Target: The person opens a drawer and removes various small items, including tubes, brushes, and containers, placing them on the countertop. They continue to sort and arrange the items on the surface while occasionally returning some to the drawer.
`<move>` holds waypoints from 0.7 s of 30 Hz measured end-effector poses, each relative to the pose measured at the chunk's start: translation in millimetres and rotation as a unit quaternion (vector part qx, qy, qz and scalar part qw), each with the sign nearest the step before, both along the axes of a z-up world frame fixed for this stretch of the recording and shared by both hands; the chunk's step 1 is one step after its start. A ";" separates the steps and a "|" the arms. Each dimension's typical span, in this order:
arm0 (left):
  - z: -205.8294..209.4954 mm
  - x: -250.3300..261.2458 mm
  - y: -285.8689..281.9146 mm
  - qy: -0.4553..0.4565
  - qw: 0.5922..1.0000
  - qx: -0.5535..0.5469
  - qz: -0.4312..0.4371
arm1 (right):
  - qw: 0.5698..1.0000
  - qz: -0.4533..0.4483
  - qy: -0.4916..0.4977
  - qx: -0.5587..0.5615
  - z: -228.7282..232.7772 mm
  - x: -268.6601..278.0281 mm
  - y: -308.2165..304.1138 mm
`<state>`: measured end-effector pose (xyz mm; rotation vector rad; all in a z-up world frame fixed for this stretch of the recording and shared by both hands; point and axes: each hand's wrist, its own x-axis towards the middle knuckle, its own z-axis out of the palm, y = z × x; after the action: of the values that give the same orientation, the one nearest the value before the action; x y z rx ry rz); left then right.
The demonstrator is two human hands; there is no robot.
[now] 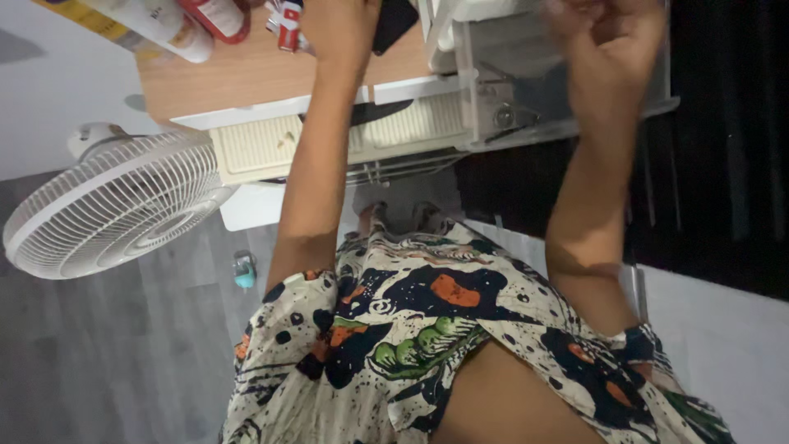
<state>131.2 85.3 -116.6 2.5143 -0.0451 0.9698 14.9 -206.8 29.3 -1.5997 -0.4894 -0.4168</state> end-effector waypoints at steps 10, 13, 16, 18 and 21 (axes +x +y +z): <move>101.8 -88.4 -8.2 -0.095 0.969 -0.134 -0.183 | 0.995 0.084 -0.019 0.056 24.0 12.5 61.2; 126.4 -108.3 -12.9 -0.134 0.946 -0.121 -0.271 | 0.990 0.102 -0.030 0.092 17.9 15.9 62.5; 139.3 -115.6 -18.1 -0.137 0.928 -0.123 -0.323 | 0.989 0.095 -0.030 0.112 15.8 14.4 61.9; 144.0 -119.0 -21.5 -0.129 0.930 -0.119 -0.323 | 0.990 0.098 -0.028 0.102 17.0 14.0 59.2; 146.6 -119.9 -27.3 -0.118 0.933 -0.118 -0.320 | 0.989 0.097 -0.032 0.106 18.5 11.8 55.9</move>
<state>11.2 57.9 30.0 1.9399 -0.7278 0.9139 26.7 -150.9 47.8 -1.3244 -0.6232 -0.3613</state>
